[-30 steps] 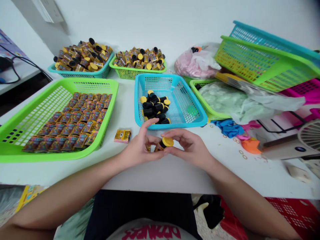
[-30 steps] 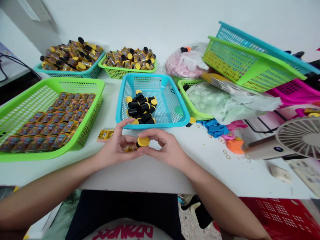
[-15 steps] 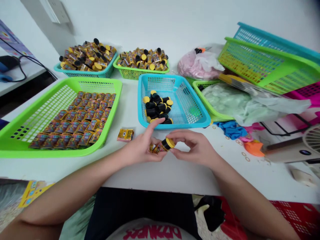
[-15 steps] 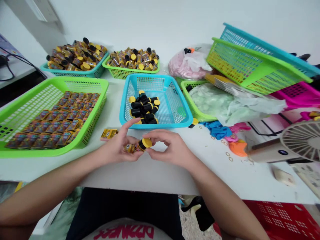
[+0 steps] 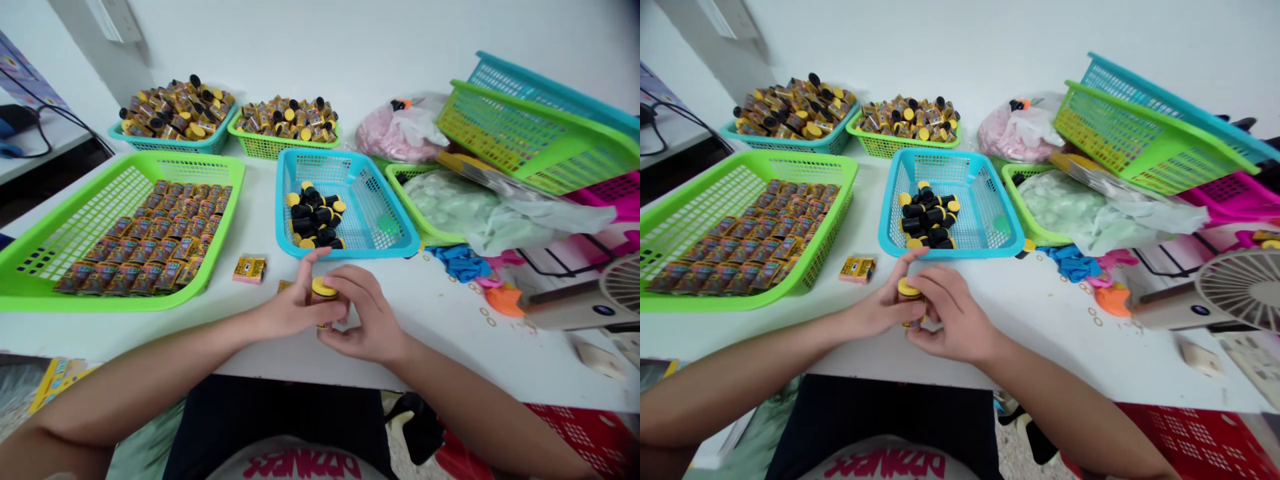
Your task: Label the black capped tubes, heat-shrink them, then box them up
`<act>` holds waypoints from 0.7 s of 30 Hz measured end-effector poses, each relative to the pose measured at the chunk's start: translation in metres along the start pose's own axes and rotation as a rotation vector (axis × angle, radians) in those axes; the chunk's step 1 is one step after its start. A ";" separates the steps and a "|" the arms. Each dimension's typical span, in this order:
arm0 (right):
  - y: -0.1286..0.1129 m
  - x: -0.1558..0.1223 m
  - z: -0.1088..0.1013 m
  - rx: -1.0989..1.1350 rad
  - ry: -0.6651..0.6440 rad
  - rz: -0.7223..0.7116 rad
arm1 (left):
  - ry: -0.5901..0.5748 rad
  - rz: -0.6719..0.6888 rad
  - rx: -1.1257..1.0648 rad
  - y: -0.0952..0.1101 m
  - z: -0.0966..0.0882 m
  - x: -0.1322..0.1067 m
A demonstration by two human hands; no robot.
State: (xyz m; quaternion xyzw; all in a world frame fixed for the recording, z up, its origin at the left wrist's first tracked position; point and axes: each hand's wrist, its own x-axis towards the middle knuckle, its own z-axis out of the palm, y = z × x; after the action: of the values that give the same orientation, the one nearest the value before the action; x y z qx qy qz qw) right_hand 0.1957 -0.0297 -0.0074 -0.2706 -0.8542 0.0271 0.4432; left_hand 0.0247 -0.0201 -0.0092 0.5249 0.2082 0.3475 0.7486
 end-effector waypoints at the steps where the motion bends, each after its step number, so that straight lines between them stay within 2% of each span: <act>1: -0.002 0.000 0.000 -0.008 0.017 -0.021 | -0.040 -0.027 -0.024 -0.003 0.001 -0.001; 4: -0.003 -0.001 -0.001 -0.057 0.048 -0.107 | -0.061 -0.021 -0.046 -0.006 -0.001 -0.002; 8: 0.001 -0.003 -0.006 -0.138 0.020 -0.260 | -0.081 0.037 0.108 0.002 -0.002 -0.002; 10: 0.002 -0.003 -0.009 -0.197 -0.011 -0.288 | -0.018 0.059 0.219 0.006 0.001 -0.002; 15: 0.004 -0.001 -0.010 -0.313 -0.030 -0.318 | 0.269 0.087 0.422 0.005 0.012 -0.003; 17: 0.005 0.001 -0.009 -0.285 -0.025 -0.326 | 0.299 0.119 0.453 0.006 0.011 -0.004; 18: 0.005 0.002 -0.008 -0.253 -0.014 -0.333 | 0.250 0.133 0.441 0.007 0.009 -0.004; 19: 0.005 0.003 -0.007 -0.213 0.007 -0.338 | 0.152 0.132 0.415 0.010 0.006 -0.005; 21: 0.003 0.004 -0.004 -0.127 0.046 -0.352 | -0.096 0.108 0.344 0.015 0.000 -0.007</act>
State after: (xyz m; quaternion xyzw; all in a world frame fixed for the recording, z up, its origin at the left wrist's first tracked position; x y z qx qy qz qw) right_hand 0.1981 -0.0256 -0.0031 -0.1448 -0.8781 -0.1111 0.4424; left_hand 0.0158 -0.0217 0.0040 0.6716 0.2002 0.3209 0.6372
